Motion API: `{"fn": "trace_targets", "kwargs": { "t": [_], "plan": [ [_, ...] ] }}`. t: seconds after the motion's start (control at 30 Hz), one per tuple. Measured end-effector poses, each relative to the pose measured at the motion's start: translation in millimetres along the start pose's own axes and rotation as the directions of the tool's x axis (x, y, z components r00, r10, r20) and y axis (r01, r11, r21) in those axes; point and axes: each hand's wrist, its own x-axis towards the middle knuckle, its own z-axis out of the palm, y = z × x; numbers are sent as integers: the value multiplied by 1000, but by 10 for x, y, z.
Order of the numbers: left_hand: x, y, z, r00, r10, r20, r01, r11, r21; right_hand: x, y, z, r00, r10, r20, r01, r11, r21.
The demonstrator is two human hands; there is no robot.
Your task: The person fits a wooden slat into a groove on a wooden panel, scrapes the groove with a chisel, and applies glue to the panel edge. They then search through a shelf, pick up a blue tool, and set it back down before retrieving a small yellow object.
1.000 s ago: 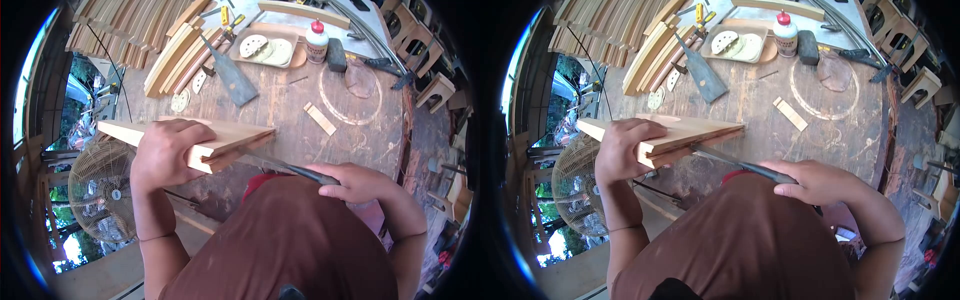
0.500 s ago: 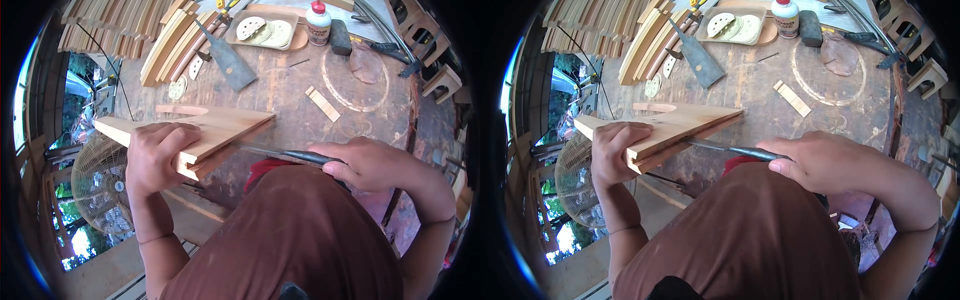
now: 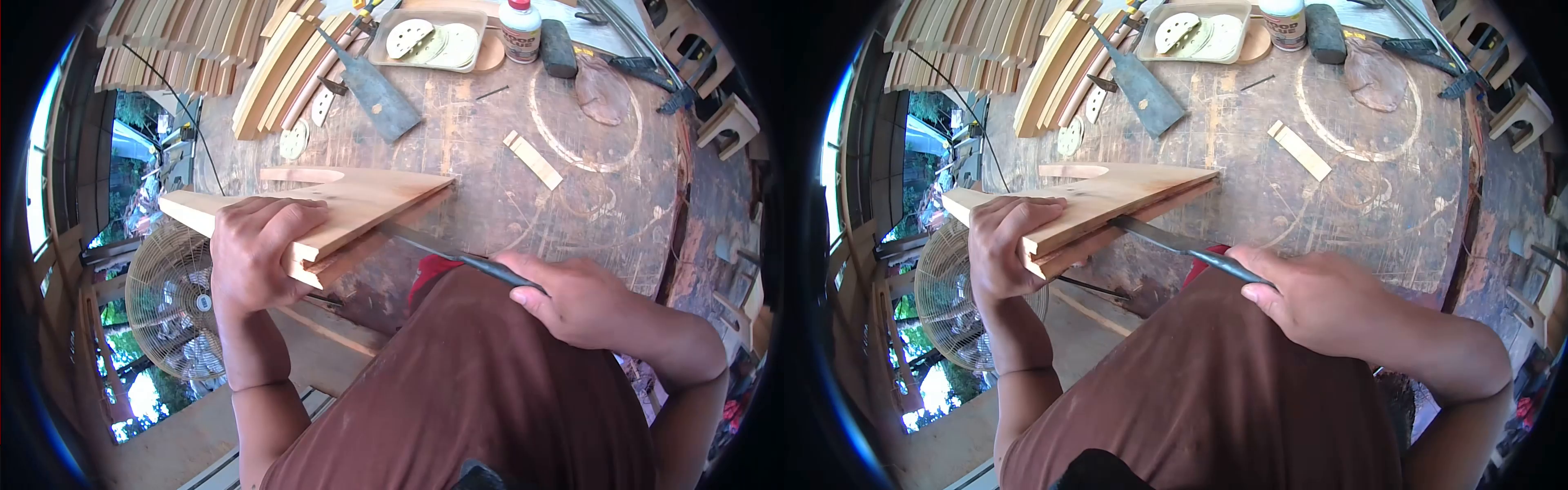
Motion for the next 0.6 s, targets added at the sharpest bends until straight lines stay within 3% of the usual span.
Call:
{"fn": "trace_targets", "kwargs": {
  "t": [0.1,0.2,0.27,0.4,0.53,0.6],
  "plan": [
    [26,3,0,1000,21,-22,-21,1000,-18,-18,47,51,997,-42,-65,48,995,88],
    [36,-10,-26,1000,26,1,-26,1000,-5,-9,-26,-244,999,-50,1,50,999,22],
    [38,-32,-40,999,27,20,-27,1000,-5,1,-150,-457,991,37,126,-32,999,-44],
    [43,-48,-33,999,14,37,-14,1000,0,60,-331,-607,986,63,156,-37,985,-168],
    [83,-123,-19,999,52,-10,-52,999,-10,108,-274,-406,992,67,104,-65,998,-22],
    [32,-122,-9,1000,-4,-24,5,1000,20,108,-225,-207,999,45,23,-44,999,-5]
  ]
}}
